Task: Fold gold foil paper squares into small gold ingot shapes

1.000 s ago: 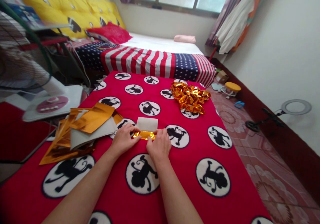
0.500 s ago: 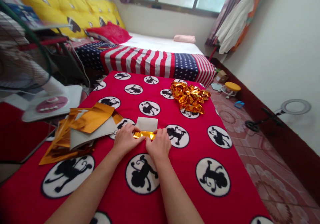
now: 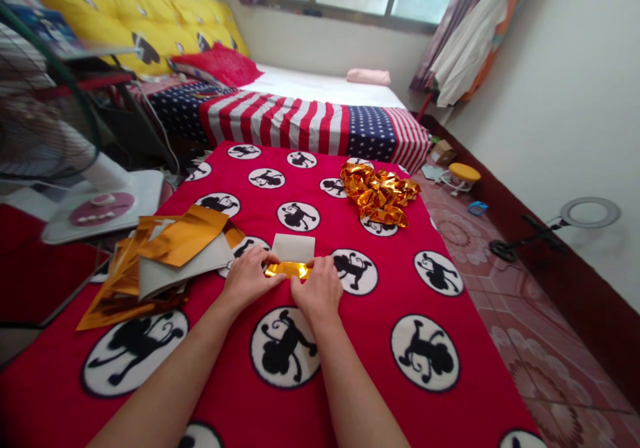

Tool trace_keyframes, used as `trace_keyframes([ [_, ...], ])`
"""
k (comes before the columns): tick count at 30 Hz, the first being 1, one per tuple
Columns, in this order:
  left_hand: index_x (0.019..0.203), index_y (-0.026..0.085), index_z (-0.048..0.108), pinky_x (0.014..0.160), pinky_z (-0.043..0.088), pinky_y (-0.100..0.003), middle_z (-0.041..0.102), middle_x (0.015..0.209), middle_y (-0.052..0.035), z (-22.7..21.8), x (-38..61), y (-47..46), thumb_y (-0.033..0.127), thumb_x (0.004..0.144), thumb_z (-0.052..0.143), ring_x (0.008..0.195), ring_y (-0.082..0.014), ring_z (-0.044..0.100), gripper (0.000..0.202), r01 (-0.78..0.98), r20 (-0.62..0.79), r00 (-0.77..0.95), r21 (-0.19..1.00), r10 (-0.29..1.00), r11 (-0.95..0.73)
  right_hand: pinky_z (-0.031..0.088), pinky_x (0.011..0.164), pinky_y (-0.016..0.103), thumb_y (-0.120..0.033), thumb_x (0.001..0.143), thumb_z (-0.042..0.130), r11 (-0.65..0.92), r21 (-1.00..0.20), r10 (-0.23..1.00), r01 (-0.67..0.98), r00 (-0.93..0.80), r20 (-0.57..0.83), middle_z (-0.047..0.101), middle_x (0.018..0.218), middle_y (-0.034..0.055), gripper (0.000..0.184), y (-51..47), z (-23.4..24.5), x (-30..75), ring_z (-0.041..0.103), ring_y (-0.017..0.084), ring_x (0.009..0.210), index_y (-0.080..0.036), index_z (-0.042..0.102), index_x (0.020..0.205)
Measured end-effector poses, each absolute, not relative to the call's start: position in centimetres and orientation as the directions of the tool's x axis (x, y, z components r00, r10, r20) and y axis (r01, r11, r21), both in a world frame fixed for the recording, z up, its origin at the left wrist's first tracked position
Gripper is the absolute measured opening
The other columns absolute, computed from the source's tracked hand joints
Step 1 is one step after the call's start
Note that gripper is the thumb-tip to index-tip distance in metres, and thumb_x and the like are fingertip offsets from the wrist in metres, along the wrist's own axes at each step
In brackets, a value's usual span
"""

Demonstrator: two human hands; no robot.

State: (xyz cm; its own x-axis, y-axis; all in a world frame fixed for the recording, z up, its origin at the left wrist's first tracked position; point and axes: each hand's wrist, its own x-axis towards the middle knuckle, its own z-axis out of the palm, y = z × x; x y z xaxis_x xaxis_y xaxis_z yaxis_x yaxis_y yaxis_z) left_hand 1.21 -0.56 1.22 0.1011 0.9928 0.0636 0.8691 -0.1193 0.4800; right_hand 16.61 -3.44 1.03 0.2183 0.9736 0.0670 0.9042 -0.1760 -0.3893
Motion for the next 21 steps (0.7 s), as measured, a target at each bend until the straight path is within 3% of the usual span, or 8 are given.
trace_keyframes([
  [4,0.088,0.024,0.069,0.084,0.045,-0.037,0.064,0.100,-0.0037,1.3,1.2,-0.6,0.042,0.069,0.072,0.100,-0.0251,0.058,0.026,0.872,0.061,0.084,0.478,0.995,-0.103,0.044,0.074,0.031,-0.043,0.077,0.064,-0.173,-0.394,0.971,0.903,0.224,0.086,0.057,0.102,0.0065,0.031,-3.4,1.2,16.6,0.059,0.023,0.095,-0.021,0.058,0.097],
  [10,0.092,0.024,0.070,0.084,0.046,-0.035,0.065,0.100,-0.0037,1.0,0.4,-0.1,0.028,0.075,0.066,0.100,-0.0232,0.060,0.018,0.838,0.015,0.148,0.529,0.989,-0.134,0.041,0.069,0.027,-0.026,0.078,0.061,-0.178,-0.476,0.981,0.861,0.196,-0.012,0.059,0.103,0.0017,0.018,-3.1,1.3,17.9,0.061,0.018,0.091,-0.025,0.062,0.096],
  [18,0.094,0.024,0.071,0.088,0.046,-0.034,0.065,0.102,-0.0039,0.8,-0.5,0.3,0.016,0.075,0.059,0.101,-0.0220,0.060,0.024,0.803,0.004,0.211,0.569,0.978,-0.175,0.039,0.067,0.026,-0.009,0.077,0.049,-0.171,-0.558,0.985,0.812,0.156,-0.074,0.063,0.104,-0.0020,0.032,-2.9,1.8,19.1,0.063,0.015,0.092,-0.028,0.066,0.096],
  [21,0.093,0.025,0.072,0.085,0.047,-0.034,0.065,0.099,-0.0037,1.0,-0.1,0.1,0.022,0.076,0.060,0.099,-0.0224,0.060,0.021,0.818,0.016,0.186,0.551,0.982,-0.164,0.040,0.067,0.028,-0.013,0.078,0.049,-0.199,-0.524,0.980,0.828,0.185,-0.080,0.063,0.105,-0.0008,0.028,-2.9,2.0,18.5,0.063,0.017,0.091,-0.027,0.066,0.095],
])
